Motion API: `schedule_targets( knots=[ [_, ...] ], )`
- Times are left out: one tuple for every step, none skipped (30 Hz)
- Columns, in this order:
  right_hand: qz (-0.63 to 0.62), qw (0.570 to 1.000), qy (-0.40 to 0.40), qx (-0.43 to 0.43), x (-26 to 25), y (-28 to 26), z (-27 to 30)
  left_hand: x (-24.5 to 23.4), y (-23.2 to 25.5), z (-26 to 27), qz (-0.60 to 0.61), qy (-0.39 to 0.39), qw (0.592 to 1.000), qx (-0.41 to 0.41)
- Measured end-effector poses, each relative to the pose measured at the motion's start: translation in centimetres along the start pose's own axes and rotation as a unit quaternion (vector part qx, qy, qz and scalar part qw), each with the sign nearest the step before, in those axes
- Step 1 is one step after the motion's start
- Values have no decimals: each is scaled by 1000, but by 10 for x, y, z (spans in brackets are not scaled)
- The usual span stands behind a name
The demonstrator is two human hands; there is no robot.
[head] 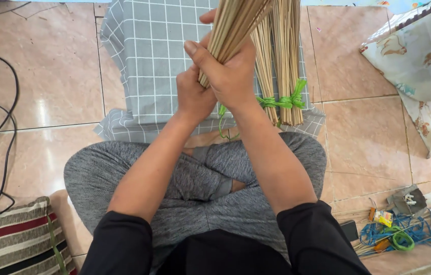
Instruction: Bundling and tying thin bamboo sticks with green plastic strips while sitting on the floor.
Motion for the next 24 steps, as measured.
schedule_targets(
  knots=[
    [0,1000,-1,-1,0,-3,1,1,4,-1,0,1,1000,0],
    [12,1000,8,-10,-1,-7,2,2,10,-1,11,6,1000,28],
    [25,999,18,-17,-3,-12,5,3,17,0,22,9,998,54],
    [25,999,18,-15,-2,-7,8,2,15,1,22,9,998,52],
    [28,999,21,-18,-2,-4,9,1,13,0,-1,9,999,43],
    [32,999,24,-20,-2,0,10,1,12,-2,-25,8,999,34],
    [32,999,26,-22,-2,7,10,1,7,-2,-24,8,999,36],
    [-5,1000,4,3,0,18,9,3,0,-3,-35,-4,999,23],
    [-43,998,-18,30,3,29,11,4,-7,-2,-46,-16,999,8],
    [-44,998,-17,30,3,29,9,5,-9,-3,-47,-16,999,8],
    [-60,997,-13,39,3,31,8,5,-12,-3,-40,-8,999,5],
    [-75,996,-10,48,3,34,7,6,-15,-4,-34,0,999,2],
    [-74,996,-8,47,3,29,6,8,-13,-4,-33,-2,999,3],
    [-55,998,1,37,1,23,6,9,-11,-5,-25,2,1000,10],
    [-36,999,8,27,-1,17,6,10,-8,-4,-17,7,1000,17],
    [-35,999,10,28,-2,17,7,11,-7,-6,-16,5,1000,17],
    [-34,999,10,27,-2,16,8,11,-4,-6,-22,2,999,37],
    [-32,999,9,27,-3,16,10,11,0,-5,-29,-1,998,58],
    [-33,999,10,28,-2,22,11,10,-3,-5,-29,-2,998,58],
    [-38,999,4,38,-1,29,12,11,-12,-4,-36,-21,999,10],
    [-44,998,-2,46,1,35,12,12,-20,-5,-43,-40,998,-34],
    [-44,998,-2,44,0,36,9,12,-20,-7,-44,-40,998,-32],
    [-43,998,-5,46,-1,37,9,12,-22,-7,-31,-38,998,-43],
    [-41,998,-9,49,-2,39,9,13,-24,-6,-18,-36,998,-53]
  ],
)
Point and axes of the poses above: each hand's wrist, its own z-axis away from the middle knuckle, its own x-axis out of the palm, y = z × x, the point moved 6 cm from there along -z, towards the middle knuckle, and after that the axes turned 4 degrees about z, right-handed, at the moved point
